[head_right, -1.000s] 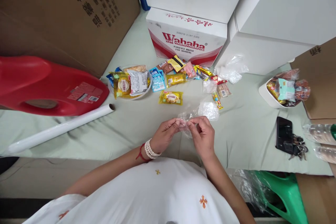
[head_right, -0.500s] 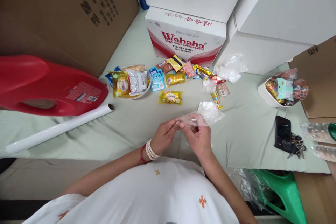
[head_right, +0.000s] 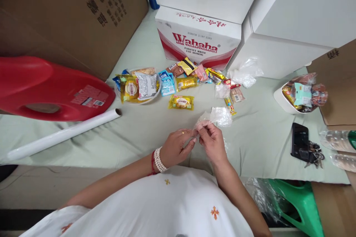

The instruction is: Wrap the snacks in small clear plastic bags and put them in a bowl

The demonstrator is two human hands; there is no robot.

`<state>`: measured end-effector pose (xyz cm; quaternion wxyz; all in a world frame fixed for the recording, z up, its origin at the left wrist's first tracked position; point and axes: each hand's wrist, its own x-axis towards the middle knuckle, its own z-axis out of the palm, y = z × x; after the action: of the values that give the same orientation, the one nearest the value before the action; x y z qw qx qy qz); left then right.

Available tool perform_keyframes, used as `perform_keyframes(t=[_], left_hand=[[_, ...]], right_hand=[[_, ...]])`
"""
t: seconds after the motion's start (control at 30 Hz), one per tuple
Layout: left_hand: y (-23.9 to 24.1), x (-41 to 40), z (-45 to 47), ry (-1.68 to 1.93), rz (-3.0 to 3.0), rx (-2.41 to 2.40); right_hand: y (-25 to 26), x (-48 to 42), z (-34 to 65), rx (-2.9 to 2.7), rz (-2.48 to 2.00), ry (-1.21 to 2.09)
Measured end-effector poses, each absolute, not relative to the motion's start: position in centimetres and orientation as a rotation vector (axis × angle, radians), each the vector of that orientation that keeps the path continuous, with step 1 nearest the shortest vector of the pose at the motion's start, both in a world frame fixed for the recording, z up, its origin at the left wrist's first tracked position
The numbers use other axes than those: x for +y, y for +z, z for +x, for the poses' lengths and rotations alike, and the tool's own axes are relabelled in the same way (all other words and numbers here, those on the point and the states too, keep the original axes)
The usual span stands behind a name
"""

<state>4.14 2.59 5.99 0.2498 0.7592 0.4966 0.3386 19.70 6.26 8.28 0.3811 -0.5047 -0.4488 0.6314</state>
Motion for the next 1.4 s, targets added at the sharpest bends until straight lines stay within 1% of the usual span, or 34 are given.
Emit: perform_keyframes(t=[0.17, 0.27, 0.4, 0.53, 0.6, 0.7, 0.77, 0.83, 1.07, 1.27, 1.4], left_hand=[[6.2, 2.7, 4.1, 0.782, 2.212, 1.625], [6.9, 3.0, 4.2, 0.724, 2.301, 1.735], [7.7, 3.1, 4.5, 0.715, 2.381, 1.7], [7.7, 2.7, 4.7, 0.781, 2.369, 1.593], [7.7, 2.5, 4.8, 0.9, 2.247, 1.512], [7.8, 2.5, 4.8, 1.056, 1.818, 1.49], [7.9, 2.9, 4.9, 1.119, 1.542, 1.531], [8.0, 3.5, 4.9, 1.162, 1.388, 1.544], [7.6, 4.6, 4.8, 1.191, 1.316, 1.434], [7.1, 5.1, 4.5, 1.166, 1.013, 1.351], [7.0, 5.1, 4.4, 1.175, 1.095, 1.325]], right_hand=[[8.6, 5.8, 19.8, -1.211, -1.084, 1.625], [8.6, 5.6, 19.6, -1.285, -1.1, 1.564], [8.1, 5.8, 19.3, -1.275, -1.253, 1.466], [7.7, 6.1, 19.3, -1.172, -1.295, 1.483], [7.7, 6.2, 19.5, -1.086, -1.288, 1.551], [8.0, 6.4, 19.7, -0.98, -1.258, 1.647], [8.1, 6.4, 19.7, -0.976, -1.244, 1.668], [8.0, 6.3, 19.7, -1.006, -1.236, 1.661], [7.4, 6.1, 20.0, -1.117, -1.199, 1.617], [8.0, 6.0, 20.4, -1.049, -1.316, 1.672], [8.3, 5.9, 20.3, -1.117, -1.325, 1.669]])
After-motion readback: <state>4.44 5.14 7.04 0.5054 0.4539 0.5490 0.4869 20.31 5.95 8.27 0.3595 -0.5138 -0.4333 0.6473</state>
